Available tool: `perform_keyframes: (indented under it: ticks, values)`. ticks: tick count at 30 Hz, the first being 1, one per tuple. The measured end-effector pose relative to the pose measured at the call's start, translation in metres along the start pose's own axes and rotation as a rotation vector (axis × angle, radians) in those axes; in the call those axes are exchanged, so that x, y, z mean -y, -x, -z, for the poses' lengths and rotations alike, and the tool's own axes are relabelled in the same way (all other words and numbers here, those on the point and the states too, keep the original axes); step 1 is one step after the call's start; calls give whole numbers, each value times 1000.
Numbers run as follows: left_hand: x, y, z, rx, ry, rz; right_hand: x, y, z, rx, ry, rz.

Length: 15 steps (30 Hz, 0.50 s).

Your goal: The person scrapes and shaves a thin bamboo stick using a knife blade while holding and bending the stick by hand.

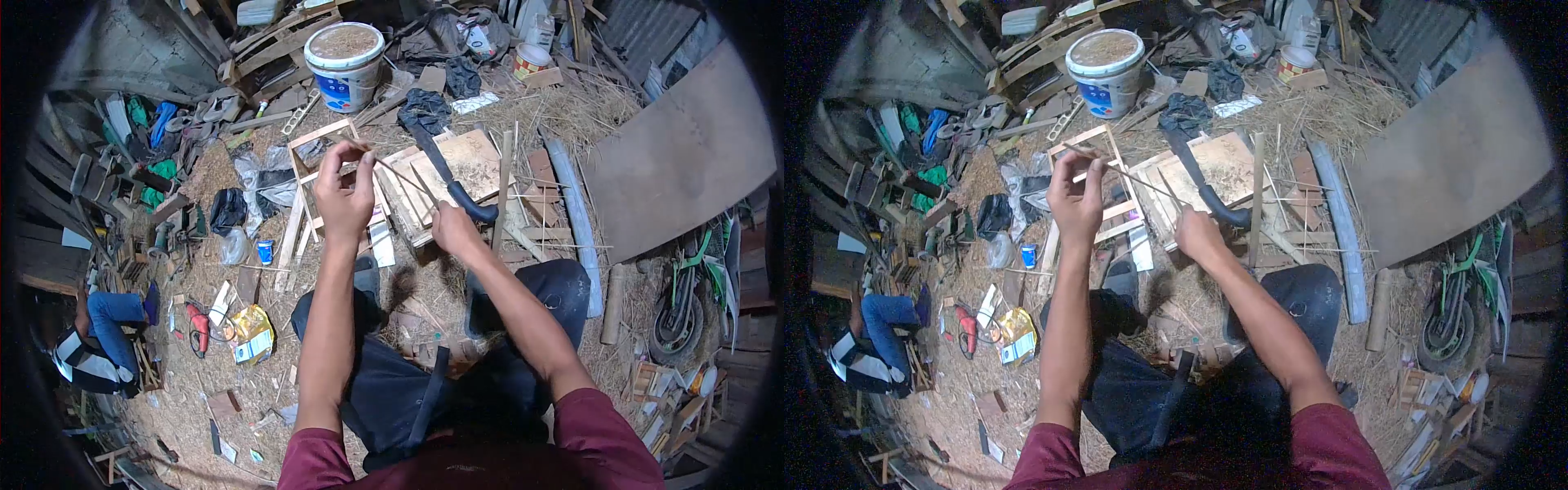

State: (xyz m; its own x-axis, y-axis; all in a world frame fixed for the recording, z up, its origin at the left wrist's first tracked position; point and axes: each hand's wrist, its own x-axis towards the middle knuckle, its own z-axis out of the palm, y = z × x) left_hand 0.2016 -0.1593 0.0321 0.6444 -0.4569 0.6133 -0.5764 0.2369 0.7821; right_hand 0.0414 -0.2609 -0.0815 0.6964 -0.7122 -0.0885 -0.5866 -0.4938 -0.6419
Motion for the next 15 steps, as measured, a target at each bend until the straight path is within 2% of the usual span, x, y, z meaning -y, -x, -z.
perform_keyframes:
  ticks: [3,6,8,11,15]
  values:
    - [13,-2,7,-77,46,54,-3,4,-12,35,4,-94]
    - [10,-9,12,-116,-119,70,-29,7,-25,136,98,-119]
    - [18,-7,11,-107,-117,113,-34,7,-29,125,85,-185]
    - [50,0,10,-66,-126,160,-44,4,-34,106,76,-187]
    - [50,6,5,-9,-236,230,-35,1,-33,59,25,-146]
